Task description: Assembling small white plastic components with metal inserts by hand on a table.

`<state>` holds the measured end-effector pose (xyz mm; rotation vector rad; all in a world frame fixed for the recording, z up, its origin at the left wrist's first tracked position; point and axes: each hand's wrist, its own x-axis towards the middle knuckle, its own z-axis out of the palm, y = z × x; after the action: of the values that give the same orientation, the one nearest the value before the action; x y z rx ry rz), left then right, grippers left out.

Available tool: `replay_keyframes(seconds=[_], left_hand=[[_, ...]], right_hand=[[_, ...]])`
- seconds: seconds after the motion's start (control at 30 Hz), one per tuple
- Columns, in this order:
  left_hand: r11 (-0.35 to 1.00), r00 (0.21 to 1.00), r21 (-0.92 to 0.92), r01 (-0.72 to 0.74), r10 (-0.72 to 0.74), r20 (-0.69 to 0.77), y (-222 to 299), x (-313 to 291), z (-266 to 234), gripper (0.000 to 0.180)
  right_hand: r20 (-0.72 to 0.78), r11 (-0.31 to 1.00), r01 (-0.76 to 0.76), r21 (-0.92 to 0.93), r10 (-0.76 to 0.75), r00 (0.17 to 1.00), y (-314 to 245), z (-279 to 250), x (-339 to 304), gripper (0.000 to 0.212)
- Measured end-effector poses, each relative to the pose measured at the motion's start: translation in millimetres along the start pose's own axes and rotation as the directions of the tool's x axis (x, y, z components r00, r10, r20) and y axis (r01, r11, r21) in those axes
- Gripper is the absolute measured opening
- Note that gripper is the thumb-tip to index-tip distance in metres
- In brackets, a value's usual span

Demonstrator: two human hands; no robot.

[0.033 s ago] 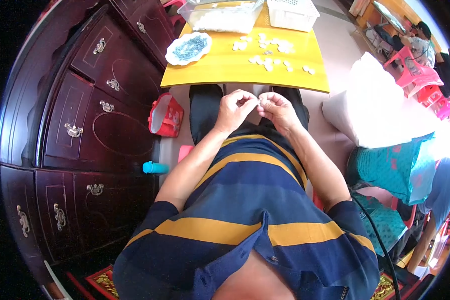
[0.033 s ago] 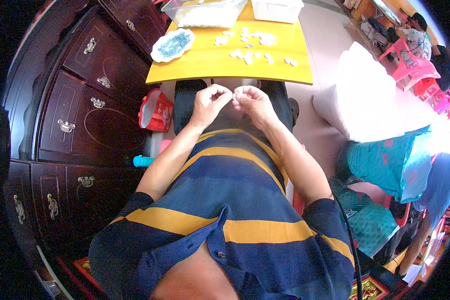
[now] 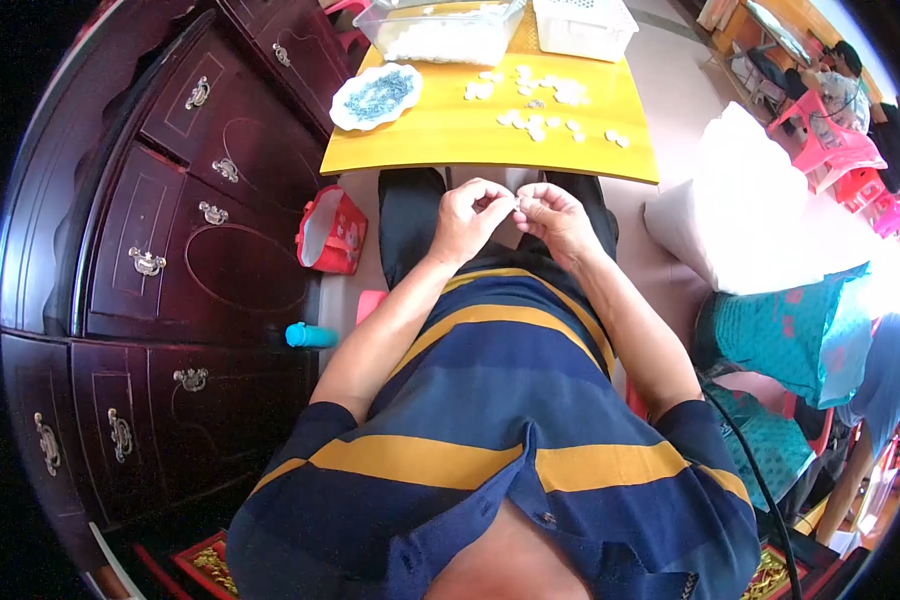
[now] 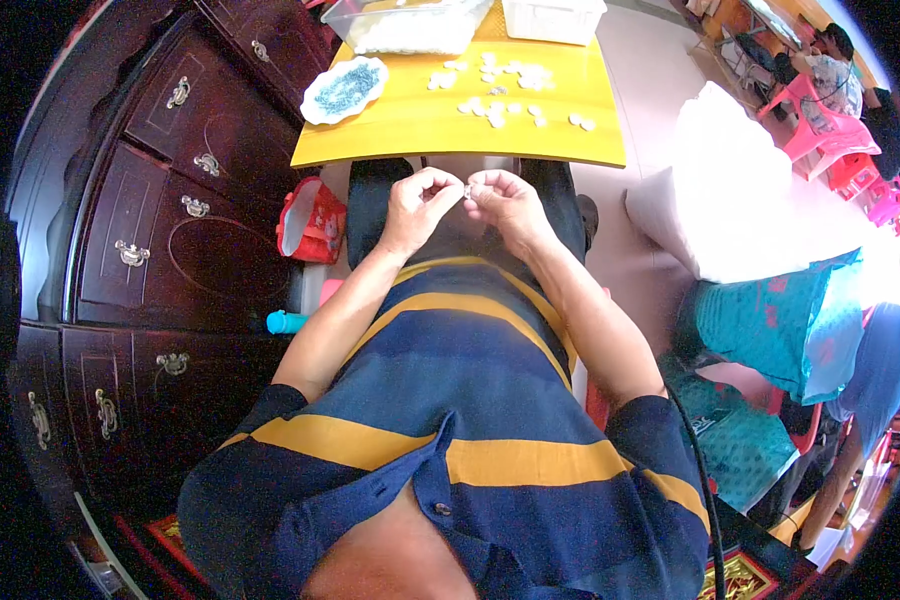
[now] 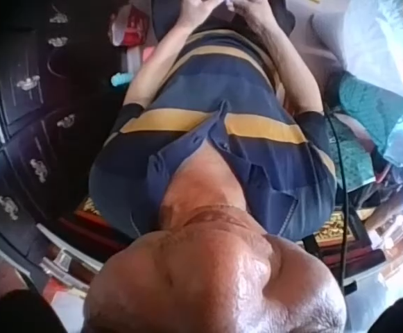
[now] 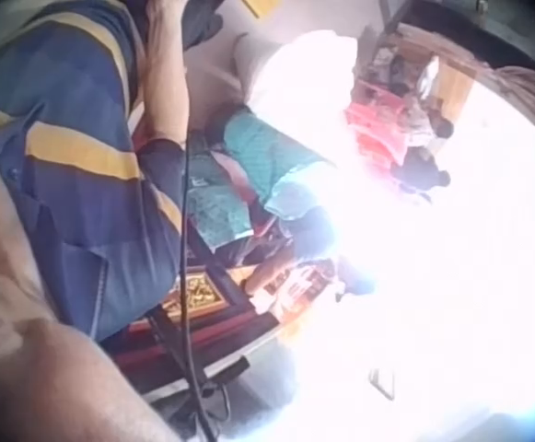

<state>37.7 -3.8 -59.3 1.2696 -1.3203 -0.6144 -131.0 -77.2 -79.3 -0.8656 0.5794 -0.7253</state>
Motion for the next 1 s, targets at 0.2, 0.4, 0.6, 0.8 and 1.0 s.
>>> replay_keyframes(seconds=[0.2,0.4,0.6,0.8,1.0], left_hand=[[0.999,1.0,0.033,0.004,-0.003,-0.012,-8.3,0.2,-2.4,0.009],[0.999,1.0,0.043,0.014,-0.013,-0.008,-12.9,0.1,-2.4,0.009],[0.999,1.0,0.034,0.008,-0.008,-0.013,-13.0,-1.1,-0.8,0.009],[0.998,0.998,0.035,0.057,-0.057,0.001,-12.5,-1.6,-0.7,0.008],[0.996,0.997,0.046,0.079,-0.078,-0.013,-11.4,-0.3,-2.4,0.008]], right_hand=[[-0.004,0.995,0.047,-0.083,-0.047,0.999,0.5,3.4,-1.1,0.01],[-0.024,0.987,0.071,-0.144,-0.075,0.997,0.2,4.6,-2.0,0.01],[-0.04,0.982,0.074,-0.172,-0.081,0.996,0.3,4.4,-1.4,0.011],[-0.035,0.977,0.075,-0.197,-0.084,0.996,1.8,3.8,-1.2,0.01],[-0.036,0.975,0.087,-0.204,-0.096,0.995,-0.2,4.1,-1.3,0.011]])
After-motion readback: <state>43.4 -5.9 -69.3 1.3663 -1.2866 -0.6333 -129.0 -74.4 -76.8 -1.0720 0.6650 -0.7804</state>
